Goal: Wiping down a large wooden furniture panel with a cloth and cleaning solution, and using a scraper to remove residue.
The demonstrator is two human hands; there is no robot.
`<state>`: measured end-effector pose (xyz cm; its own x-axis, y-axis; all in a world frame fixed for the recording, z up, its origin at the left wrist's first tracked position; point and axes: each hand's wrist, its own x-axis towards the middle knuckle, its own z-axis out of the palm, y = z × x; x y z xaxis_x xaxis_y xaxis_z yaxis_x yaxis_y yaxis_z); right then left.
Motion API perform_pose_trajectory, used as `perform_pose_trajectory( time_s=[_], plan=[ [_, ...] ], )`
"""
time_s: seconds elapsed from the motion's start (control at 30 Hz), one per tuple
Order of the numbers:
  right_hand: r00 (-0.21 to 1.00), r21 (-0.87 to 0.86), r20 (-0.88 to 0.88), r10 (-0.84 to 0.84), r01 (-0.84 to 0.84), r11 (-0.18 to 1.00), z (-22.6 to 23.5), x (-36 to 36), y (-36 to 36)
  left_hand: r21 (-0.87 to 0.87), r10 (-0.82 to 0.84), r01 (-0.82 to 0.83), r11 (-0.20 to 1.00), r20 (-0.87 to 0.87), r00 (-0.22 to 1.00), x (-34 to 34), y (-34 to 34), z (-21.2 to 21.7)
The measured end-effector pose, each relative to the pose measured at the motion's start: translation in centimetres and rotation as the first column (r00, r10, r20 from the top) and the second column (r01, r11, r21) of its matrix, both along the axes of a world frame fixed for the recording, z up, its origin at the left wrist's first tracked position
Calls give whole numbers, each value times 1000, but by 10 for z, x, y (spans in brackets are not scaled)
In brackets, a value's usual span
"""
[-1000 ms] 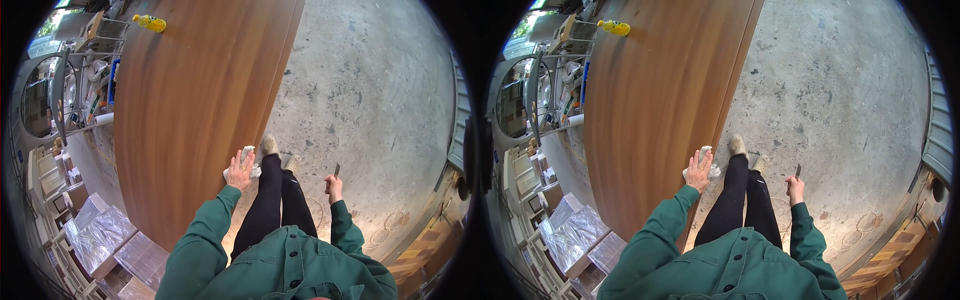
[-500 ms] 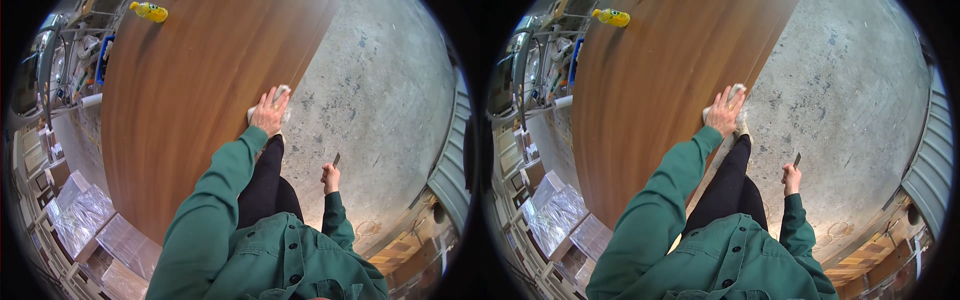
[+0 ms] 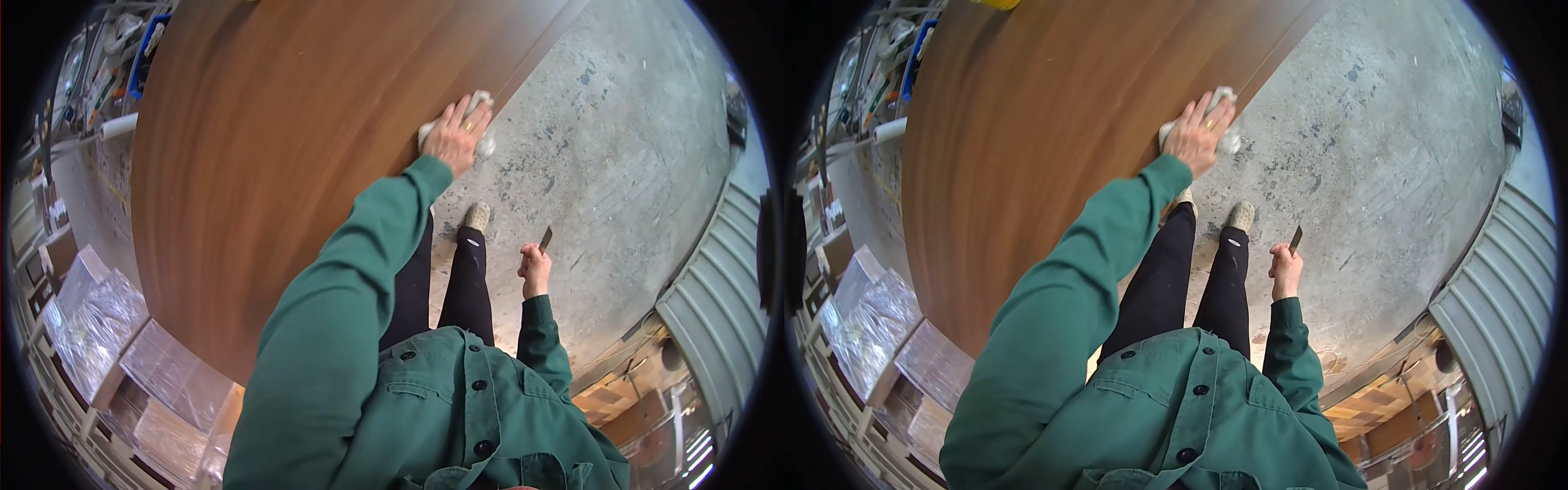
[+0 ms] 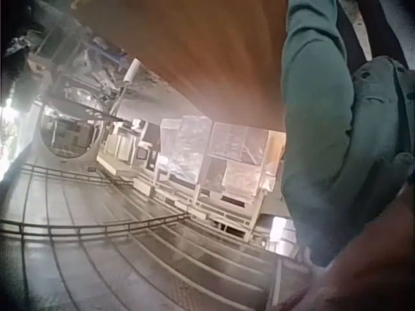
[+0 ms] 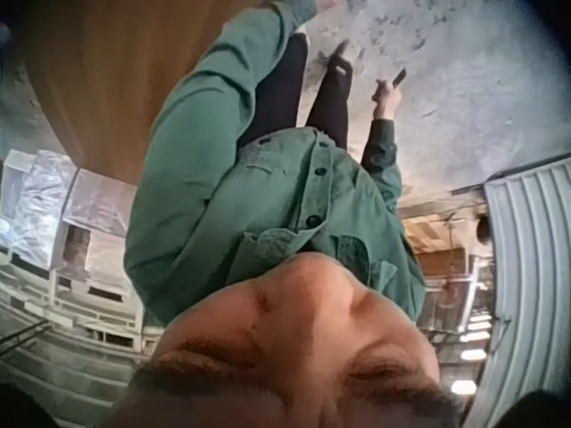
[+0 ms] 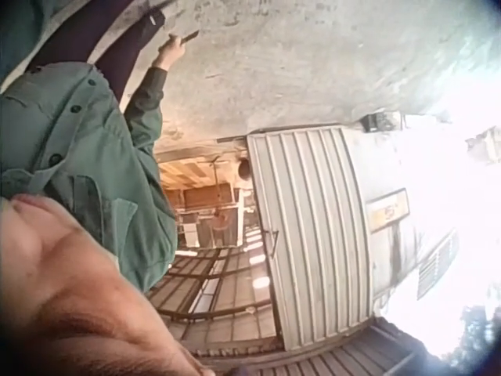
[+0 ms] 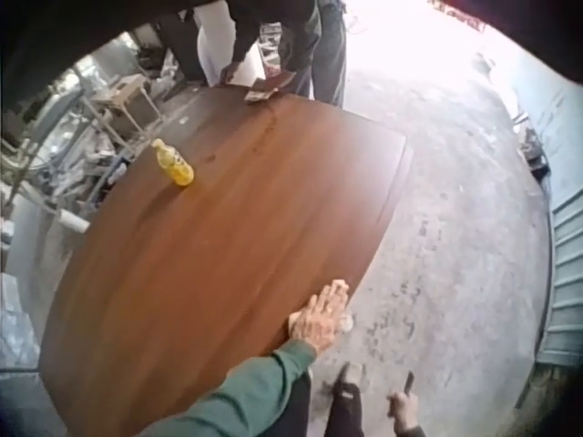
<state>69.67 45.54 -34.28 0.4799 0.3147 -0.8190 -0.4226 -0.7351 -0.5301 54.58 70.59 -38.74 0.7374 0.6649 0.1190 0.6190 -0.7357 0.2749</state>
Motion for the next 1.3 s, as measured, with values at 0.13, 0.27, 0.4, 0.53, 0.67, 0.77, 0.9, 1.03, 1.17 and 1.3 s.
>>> perform_pose_trajectory(
  time_s=[0.13,0.27,0.4,0.53,0.67,0.77,0.9,1.03,1.17,1.3],
  plan=[
    [992,-22,-5,124,-124,992,8,14,3,-54,36,-41,998,-90,995,-66,-78,12],
    [966,24,24,256,-256,966,24,23,21,-129,130,-176,976,-303,944,-155,-188,14],
    [919,29,27,392,-393,919,42,50,24,-272,292,-433,860,-434,853,-242,-311,40],
    [777,101,156,611,-627,772,64,67,31,-502,312,-848,168,-789,529,-310,-443,70],
    [756,268,-414,508,-432,861,78,95,61,-525,714,-771,-361,-687,134,-312,-500,87],
    [-366,-784,270,890,-621,-18,26,129,36,-679,819,-638,-364,-559,128,-275,-464,83],
    [333,-147,505,796,-876,460,60,100,59,-754,757,-646,-124,-493,429,-214,-347,138],
    [710,283,-421,565,-489,825,163,-21,93,-969,827,-161,189,69,558,-198,-288,167],
    [565,423,-597,570,-382,822,219,-79,105,-918,831,-207,338,188,523,-175,-216,198],
    [454,460,-694,558,-315,830,242,-117,116,-818,807,-145,557,491,330,-163,-166,267]
  ],
)
